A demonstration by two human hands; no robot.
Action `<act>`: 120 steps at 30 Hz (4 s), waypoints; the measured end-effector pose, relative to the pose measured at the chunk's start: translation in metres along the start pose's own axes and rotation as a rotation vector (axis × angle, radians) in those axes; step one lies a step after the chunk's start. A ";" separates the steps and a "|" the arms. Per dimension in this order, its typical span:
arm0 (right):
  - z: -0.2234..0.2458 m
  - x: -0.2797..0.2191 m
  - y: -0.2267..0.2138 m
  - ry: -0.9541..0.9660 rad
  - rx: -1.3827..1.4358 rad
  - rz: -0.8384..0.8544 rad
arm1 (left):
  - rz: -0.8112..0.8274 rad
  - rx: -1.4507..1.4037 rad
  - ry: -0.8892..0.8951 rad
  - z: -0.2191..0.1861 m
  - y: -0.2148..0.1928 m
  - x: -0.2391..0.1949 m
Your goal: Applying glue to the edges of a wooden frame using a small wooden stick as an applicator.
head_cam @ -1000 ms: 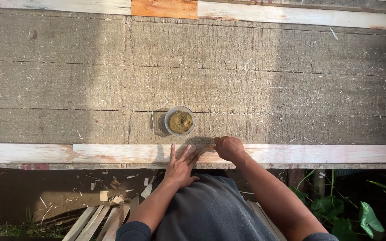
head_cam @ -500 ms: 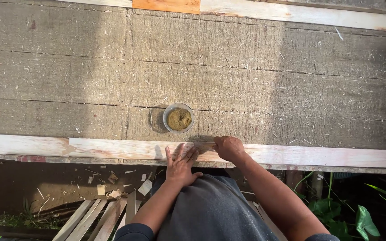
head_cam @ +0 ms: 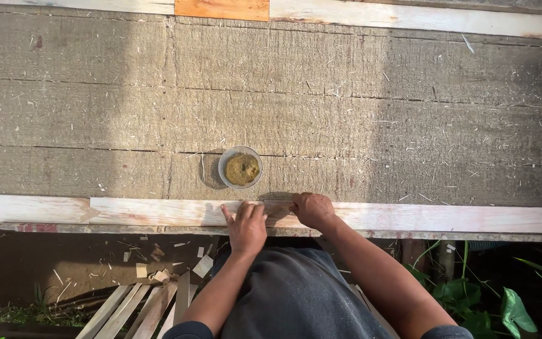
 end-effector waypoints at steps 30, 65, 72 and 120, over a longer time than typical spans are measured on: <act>0.019 -0.029 0.019 -0.344 -0.159 -0.151 | 0.324 -0.215 -0.558 0.010 0.064 0.019; 0.065 0.005 0.030 0.291 0.401 -0.142 | 0.387 -0.377 -0.382 0.057 0.066 0.007; 0.047 0.018 0.037 0.284 0.353 -0.190 | 0.426 -0.441 -0.371 0.055 0.050 0.011; 0.134 0.062 -0.030 0.536 0.513 -0.285 | 0.554 0.237 0.552 0.064 -0.085 0.124</act>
Point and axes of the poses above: each hand's wrist, its own x-axis towards the middle knuckle, its own y-axis out of the palm, z = x × y, the point moved 7 cm from there along x, towards the middle knuckle, and after that the axes turned 15 degrees about x, right-handed, at the moved point
